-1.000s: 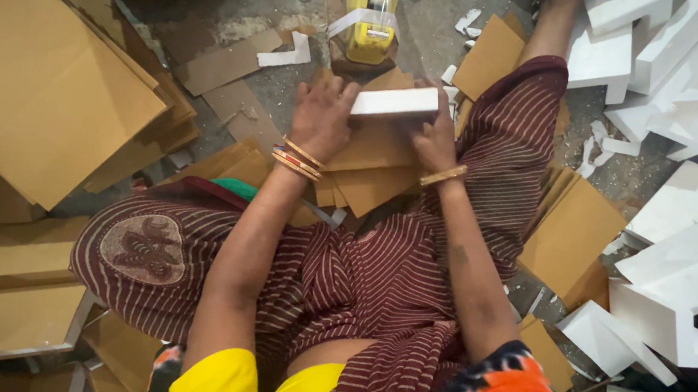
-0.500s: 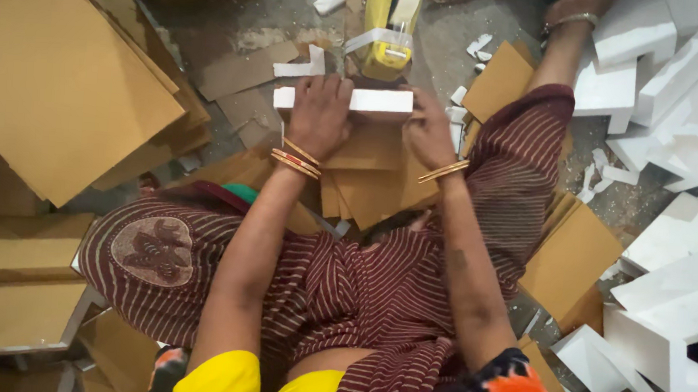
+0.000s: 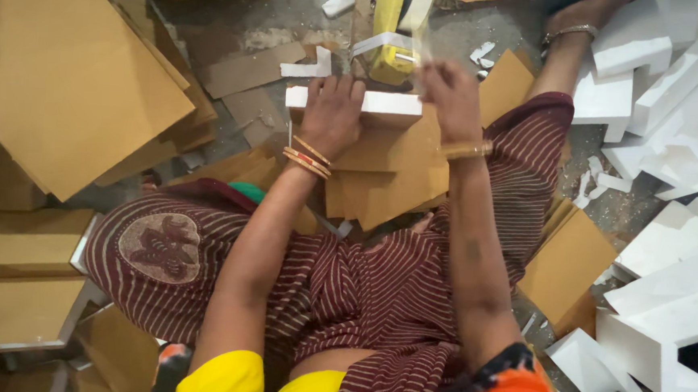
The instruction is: The person sits on the floor and assembles small cardboard boxes by inserting white foam inserts and sealing the flaps with adhesive tape. The person repeatedly picks up foam pieces, places them inside the boxes, and uses a tape dispenser to seal the boxes.
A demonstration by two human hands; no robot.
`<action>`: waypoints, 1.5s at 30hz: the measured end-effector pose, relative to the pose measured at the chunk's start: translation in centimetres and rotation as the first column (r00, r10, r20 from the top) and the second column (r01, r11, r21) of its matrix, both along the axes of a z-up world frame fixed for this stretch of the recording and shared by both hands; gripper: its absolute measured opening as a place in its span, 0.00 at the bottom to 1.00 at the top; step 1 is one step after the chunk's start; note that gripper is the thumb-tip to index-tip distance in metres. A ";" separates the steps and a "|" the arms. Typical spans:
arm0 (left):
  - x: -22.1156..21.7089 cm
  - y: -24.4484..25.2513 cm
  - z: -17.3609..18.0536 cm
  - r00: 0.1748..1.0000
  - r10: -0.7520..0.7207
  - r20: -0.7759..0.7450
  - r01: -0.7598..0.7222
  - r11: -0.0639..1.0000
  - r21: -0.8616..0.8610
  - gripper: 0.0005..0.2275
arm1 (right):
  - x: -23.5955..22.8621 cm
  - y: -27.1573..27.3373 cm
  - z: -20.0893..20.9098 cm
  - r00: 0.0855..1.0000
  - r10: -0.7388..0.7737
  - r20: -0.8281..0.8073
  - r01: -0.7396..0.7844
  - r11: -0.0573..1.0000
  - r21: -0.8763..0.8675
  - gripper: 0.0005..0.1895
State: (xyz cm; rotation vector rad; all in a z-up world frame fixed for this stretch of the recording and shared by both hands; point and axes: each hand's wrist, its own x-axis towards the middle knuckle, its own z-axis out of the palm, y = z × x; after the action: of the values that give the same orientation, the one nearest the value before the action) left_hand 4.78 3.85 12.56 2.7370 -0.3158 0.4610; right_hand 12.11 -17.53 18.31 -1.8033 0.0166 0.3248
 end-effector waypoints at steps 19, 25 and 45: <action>1.2 1.1 1.3 0.982 -0.109 -0.151 0.098 0.992 -0.080 0.30 | -5.7 -1.1 -8.2 0.963 -0.160 -0.214 0.136 0.983 -0.126 0.09; 1.0 0.8 1.4 0.991 -0.103 -0.088 0.100 0.994 -0.039 0.29 | -4.6 -2.7 -7.5 0.991 0.055 0.125 0.024 0.832 -0.554 0.13; 0.0 0.0 2.0 0.993 -0.113 -0.020 0.112 0.994 -0.014 0.16 | 2.8 -2.7 -7.4 0.934 0.143 -0.328 -0.144 0.989 0.021 0.14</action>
State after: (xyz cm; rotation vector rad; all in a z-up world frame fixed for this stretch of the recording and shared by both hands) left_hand 4.82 3.82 14.61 2.6920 -0.4572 0.4024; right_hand 14.88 -20.22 10.94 -1.7385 0.1208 0.7288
